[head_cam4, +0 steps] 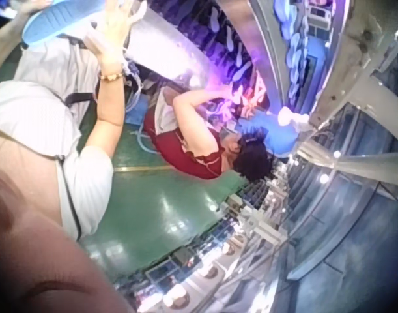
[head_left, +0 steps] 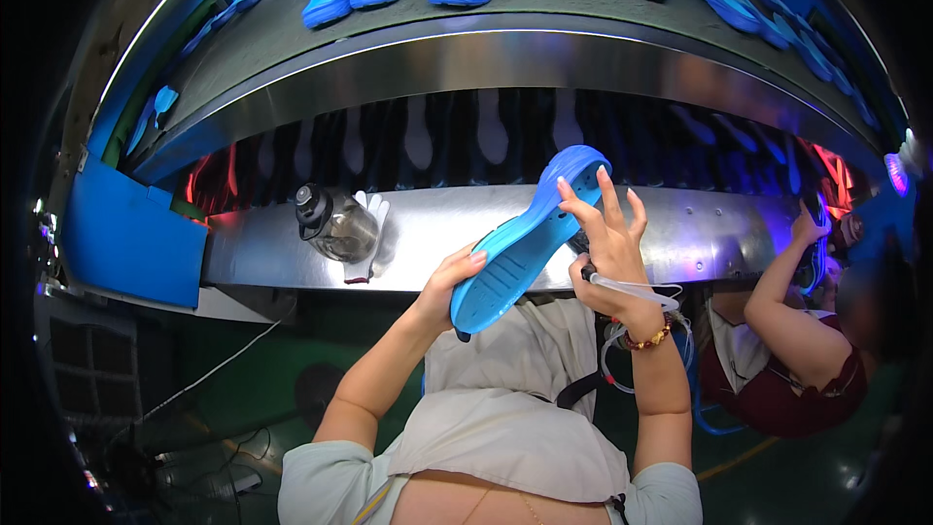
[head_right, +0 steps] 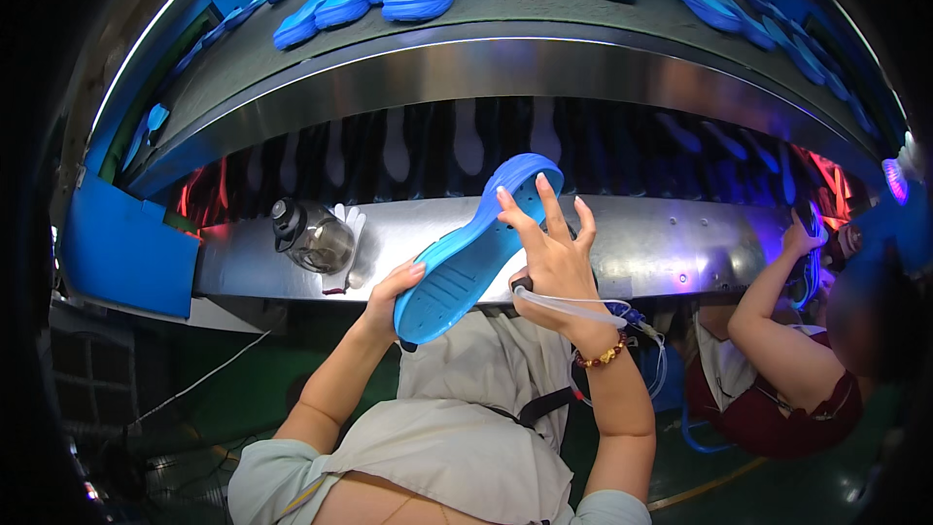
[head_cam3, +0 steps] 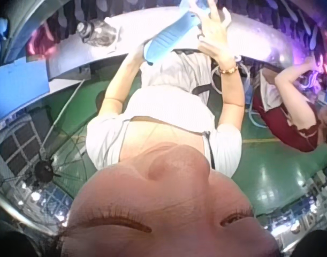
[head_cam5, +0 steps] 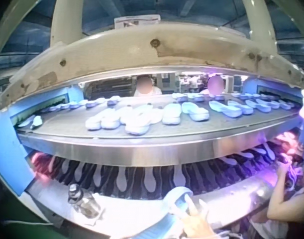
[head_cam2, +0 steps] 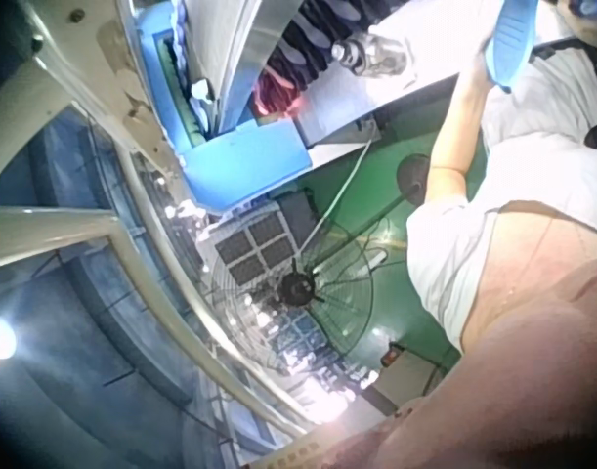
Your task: The person picks shoe soles from a conveyor belt and applies adhesive across the soles using a dispensing brush tool.
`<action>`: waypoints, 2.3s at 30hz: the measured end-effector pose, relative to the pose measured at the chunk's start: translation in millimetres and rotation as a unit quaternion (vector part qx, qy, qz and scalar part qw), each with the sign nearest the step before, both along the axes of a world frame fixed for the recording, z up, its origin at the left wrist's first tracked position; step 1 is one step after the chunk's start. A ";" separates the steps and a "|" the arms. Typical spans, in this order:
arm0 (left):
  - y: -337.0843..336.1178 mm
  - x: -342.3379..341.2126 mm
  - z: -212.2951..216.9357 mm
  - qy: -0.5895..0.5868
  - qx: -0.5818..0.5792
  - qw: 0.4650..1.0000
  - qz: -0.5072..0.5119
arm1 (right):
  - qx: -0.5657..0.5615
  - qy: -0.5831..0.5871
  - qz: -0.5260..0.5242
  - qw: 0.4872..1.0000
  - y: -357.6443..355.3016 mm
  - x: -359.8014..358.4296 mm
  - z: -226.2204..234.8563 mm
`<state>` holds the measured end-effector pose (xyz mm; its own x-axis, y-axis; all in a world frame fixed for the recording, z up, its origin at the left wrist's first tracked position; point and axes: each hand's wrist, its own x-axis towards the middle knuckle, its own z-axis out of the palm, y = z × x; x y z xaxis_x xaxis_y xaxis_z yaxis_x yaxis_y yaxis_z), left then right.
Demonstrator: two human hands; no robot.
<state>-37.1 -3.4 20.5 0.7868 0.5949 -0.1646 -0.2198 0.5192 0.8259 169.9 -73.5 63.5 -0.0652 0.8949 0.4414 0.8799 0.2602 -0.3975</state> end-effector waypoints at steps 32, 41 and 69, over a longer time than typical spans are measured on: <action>282.9 -142.8 172.1 -0.278 0.067 0.798 0.531 | 0.058 0.285 -0.046 0.956 -17.0 29.5 -67.6; 323.8 -32.1 153.4 0.609 0.564 0.468 0.304 | 0.057 0.325 -0.063 0.942 -27.5 34.5 -66.4; 228.3 131.1 162.2 0.401 0.696 0.592 0.065 | -0.030 0.196 -0.025 0.980 109.9 43.5 10.2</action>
